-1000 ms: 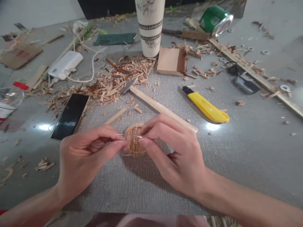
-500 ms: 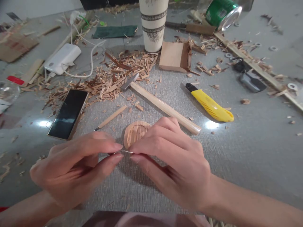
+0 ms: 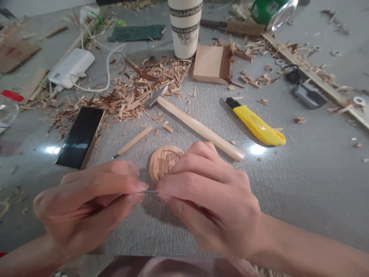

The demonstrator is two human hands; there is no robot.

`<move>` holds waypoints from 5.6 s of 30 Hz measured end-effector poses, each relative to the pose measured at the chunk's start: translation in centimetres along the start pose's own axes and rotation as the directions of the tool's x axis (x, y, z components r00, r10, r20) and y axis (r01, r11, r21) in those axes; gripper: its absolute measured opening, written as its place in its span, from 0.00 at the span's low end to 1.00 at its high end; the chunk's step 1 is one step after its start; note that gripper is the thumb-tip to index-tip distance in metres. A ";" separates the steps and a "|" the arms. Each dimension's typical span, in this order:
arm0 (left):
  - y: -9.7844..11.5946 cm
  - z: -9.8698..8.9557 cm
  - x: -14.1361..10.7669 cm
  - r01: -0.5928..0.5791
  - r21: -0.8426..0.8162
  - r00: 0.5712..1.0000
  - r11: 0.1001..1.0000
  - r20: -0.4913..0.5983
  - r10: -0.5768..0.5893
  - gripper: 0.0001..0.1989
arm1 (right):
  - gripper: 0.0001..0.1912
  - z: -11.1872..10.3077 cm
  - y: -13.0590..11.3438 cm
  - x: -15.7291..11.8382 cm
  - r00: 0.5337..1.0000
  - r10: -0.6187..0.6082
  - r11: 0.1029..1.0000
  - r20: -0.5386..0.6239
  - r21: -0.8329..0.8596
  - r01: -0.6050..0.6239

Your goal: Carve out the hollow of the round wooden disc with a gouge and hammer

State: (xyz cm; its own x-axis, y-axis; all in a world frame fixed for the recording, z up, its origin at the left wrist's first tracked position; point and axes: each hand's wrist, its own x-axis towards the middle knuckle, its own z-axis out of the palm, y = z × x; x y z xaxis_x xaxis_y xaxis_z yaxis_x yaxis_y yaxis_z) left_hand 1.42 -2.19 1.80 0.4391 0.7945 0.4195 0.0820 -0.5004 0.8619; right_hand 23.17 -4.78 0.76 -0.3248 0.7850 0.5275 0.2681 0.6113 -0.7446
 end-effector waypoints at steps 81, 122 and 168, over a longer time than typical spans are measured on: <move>-3.7 -0.9 0.1 -0.038 0.515 0.936 0.857 0.320 -0.150 0.29 | 0.08 0.0 4.4 0.3 0.962 0.258 0.877 0.086 -0.439 -0.196; -4.5 -1.3 -0.2 0.053 0.469 0.958 0.881 0.226 -0.178 0.05 | 0.06 0.7 3.1 -1.1 0.915 0.403 0.840 0.019 -0.405 -0.362; -4.1 -0.6 -1.0 -0.046 0.527 0.932 0.849 0.328 -0.153 0.03 | 0.14 0.4 3.2 -1.5 0.930 0.334 0.915 0.150 -0.289 -0.282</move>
State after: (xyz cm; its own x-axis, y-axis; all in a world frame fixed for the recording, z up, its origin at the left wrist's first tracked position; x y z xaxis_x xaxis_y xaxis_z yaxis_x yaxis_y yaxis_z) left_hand 0.09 -0.74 -1.96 0.6904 0.7043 0.1655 0.5207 -0.6425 0.5622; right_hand 24.13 -4.06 -2.55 -0.3490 0.9196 0.1804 0.5992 0.3670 -0.7115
